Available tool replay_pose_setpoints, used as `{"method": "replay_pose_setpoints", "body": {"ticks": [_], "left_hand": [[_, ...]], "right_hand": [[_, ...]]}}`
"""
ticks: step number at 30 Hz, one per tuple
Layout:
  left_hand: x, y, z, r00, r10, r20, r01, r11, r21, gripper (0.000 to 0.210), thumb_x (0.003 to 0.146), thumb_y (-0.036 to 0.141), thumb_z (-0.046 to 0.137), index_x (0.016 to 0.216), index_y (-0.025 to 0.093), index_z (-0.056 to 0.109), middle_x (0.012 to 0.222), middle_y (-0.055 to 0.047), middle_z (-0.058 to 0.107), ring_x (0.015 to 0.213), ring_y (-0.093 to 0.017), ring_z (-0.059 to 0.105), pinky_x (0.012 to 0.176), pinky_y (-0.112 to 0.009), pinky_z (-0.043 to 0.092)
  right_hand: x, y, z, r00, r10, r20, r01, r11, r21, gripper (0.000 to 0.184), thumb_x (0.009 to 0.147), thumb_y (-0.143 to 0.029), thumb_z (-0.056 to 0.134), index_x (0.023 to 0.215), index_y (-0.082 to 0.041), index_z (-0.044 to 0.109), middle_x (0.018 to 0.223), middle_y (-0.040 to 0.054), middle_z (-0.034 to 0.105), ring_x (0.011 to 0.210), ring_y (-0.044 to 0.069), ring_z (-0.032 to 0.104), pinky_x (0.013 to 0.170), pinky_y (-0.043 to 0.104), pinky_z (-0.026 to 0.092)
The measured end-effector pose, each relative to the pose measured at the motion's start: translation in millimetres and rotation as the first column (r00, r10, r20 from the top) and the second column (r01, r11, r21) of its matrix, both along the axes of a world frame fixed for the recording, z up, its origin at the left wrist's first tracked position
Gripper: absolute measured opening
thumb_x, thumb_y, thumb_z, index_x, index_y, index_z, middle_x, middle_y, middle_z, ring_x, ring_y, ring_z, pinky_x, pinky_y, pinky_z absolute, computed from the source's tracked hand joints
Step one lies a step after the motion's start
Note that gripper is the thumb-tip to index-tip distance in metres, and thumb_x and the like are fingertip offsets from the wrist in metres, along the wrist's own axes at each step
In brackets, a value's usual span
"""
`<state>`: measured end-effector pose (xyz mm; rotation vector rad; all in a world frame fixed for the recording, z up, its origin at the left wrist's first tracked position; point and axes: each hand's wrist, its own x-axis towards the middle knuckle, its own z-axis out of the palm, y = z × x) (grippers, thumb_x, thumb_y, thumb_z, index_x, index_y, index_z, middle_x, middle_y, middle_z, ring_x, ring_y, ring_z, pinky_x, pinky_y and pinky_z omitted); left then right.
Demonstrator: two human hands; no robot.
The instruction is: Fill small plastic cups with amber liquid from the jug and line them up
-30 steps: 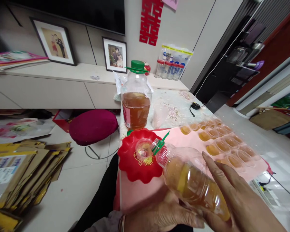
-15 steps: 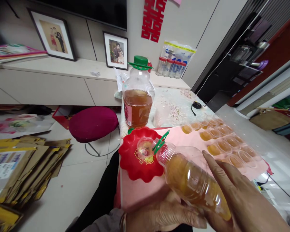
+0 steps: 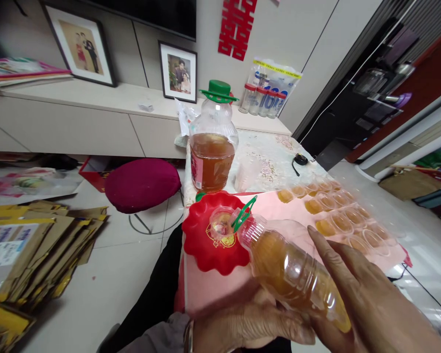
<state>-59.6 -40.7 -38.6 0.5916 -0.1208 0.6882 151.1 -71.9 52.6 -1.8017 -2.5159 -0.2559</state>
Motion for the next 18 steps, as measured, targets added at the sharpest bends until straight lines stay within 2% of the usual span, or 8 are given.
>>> {"method": "replay_pose_setpoints", "body": {"ticks": [3, 6, 9, 14, 18], "left_hand": [[-2.3, 0.3, 2.0, 1.000, 0.005, -0.018, -0.006, 1.000, -0.004, 0.065, 0.084, 0.018, 0.080, 0.146, 0.014, 0.060, 0.153, -0.020, 0.057, 0.151, -0.042, 0.046, 0.130, -0.067, 0.031], [-3.6, 0.0, 2.8, 1.000, -0.008, -0.018, 0.008, 1.000, -0.002, 0.064, 0.084, 0.025, 0.083, 0.144, 0.015, 0.062, 0.152, -0.018, 0.059, 0.150, -0.039, 0.048, 0.132, -0.062, 0.033], [-3.7, -0.4, 2.3, 1.000, 0.001, -0.008, -0.001, 1.000, -0.017, 0.064, 0.084, 0.024, 0.083, 0.145, 0.016, 0.062, 0.152, -0.016, 0.059, 0.150, -0.037, 0.049, 0.133, -0.058, 0.034], [-4.9, -0.3, 0.8, 1.000, -0.008, -0.002, 0.008, 1.000, -0.004, 0.065, 0.085, 0.020, 0.081, 0.146, 0.017, 0.061, 0.153, -0.016, 0.058, 0.151, -0.038, 0.047, 0.133, -0.061, 0.032], [-12.9, 0.9, 5.4, 0.999, -0.033, -0.036, 0.032, 0.999, -0.035, 0.065, 0.084, 0.023, 0.083, 0.145, 0.017, 0.063, 0.153, -0.016, 0.058, 0.151, -0.039, 0.047, 0.133, -0.063, 0.031]], "right_hand": [[0.6, 1.2, 0.4, 1.000, 0.004, 0.019, -0.004, 1.000, -0.013, 0.098, 0.088, -0.067, 0.060, 0.170, -0.034, 0.018, 0.161, 0.0163, 0.052, 0.136, 0.045, 0.059, 0.102, 0.071, 0.056], [2.6, 0.8, 0.0, 0.999, 0.016, 0.042, -0.016, 1.000, -0.010, 0.098, 0.089, -0.067, 0.059, 0.170, -0.034, 0.017, 0.161, 0.0167, 0.051, 0.135, 0.046, 0.060, 0.101, 0.071, 0.057], [4.0, 0.2, 1.0, 0.997, 0.014, 0.080, -0.015, 1.000, 0.013, 0.099, 0.089, -0.068, 0.059, 0.170, -0.032, 0.017, 0.159, 0.0189, 0.053, 0.132, 0.048, 0.062, 0.097, 0.071, 0.058], [1.6, 1.4, 4.6, 0.994, 0.027, 0.107, -0.028, 1.000, 0.011, 0.100, 0.088, -0.068, 0.061, 0.170, -0.032, 0.017, 0.156, 0.0193, 0.055, 0.130, 0.048, 0.064, 0.095, 0.068, 0.060], [0.0, 2.8, 4.5, 0.993, 0.027, 0.115, -0.029, 0.999, 0.016, 0.099, 0.089, -0.068, 0.058, 0.170, -0.031, 0.016, 0.158, 0.0189, 0.054, 0.130, 0.047, 0.064, 0.096, 0.068, 0.060]]}}
